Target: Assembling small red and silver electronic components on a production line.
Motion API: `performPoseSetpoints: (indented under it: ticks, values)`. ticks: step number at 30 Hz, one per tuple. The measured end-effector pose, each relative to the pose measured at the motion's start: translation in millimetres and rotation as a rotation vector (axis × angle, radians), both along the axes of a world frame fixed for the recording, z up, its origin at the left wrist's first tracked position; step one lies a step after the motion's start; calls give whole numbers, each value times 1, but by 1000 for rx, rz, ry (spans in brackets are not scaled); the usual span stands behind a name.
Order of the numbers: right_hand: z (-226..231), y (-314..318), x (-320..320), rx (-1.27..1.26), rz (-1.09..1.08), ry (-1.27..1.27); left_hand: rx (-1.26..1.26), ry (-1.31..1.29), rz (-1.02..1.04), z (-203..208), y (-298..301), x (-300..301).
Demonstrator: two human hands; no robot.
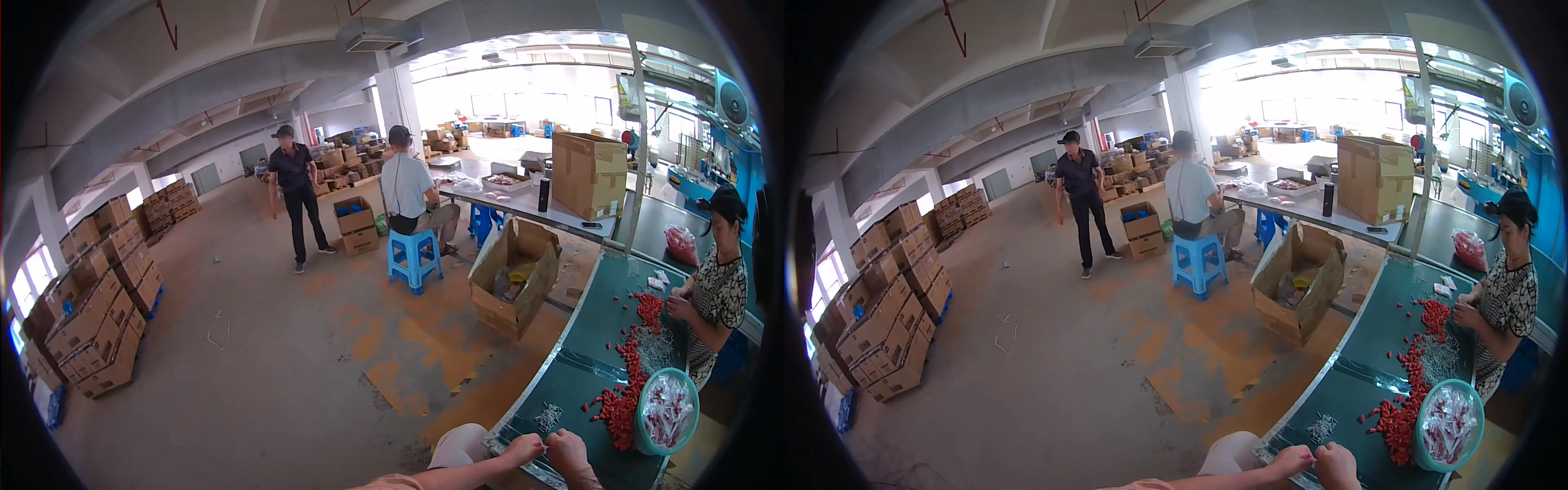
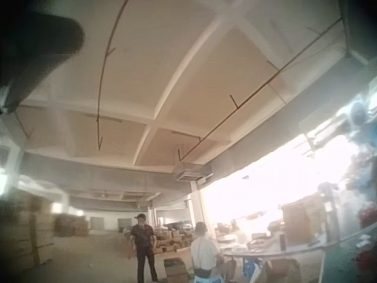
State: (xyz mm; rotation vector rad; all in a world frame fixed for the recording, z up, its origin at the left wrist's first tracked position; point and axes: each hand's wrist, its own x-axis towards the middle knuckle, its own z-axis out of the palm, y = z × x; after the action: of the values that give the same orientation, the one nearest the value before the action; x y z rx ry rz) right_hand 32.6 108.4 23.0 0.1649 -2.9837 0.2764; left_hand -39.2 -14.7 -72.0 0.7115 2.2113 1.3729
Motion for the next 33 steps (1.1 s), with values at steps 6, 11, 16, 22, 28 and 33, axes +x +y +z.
performPoseSetpoints:
  ticks: [6,11,16,22,28,33]
  values:
    - [15,3,25,-173,-73,-4,-64,-113,-4,5,3,12]
    - [-6,20,33,-478,45,80,96,428,-319,-18,1,0]
    - [-31,32,7,-1129,-113,-165,-49,-427,-144,42,-21,-28]
    - [-11,59,46,-1406,-490,-232,363,-1215,20,52,-8,-16]
    - [-32,104,53,-681,-584,-6,374,-1382,89,11,-18,-15]
    - [-34,123,33,-89,-813,-11,399,-1431,121,17,-21,-12]
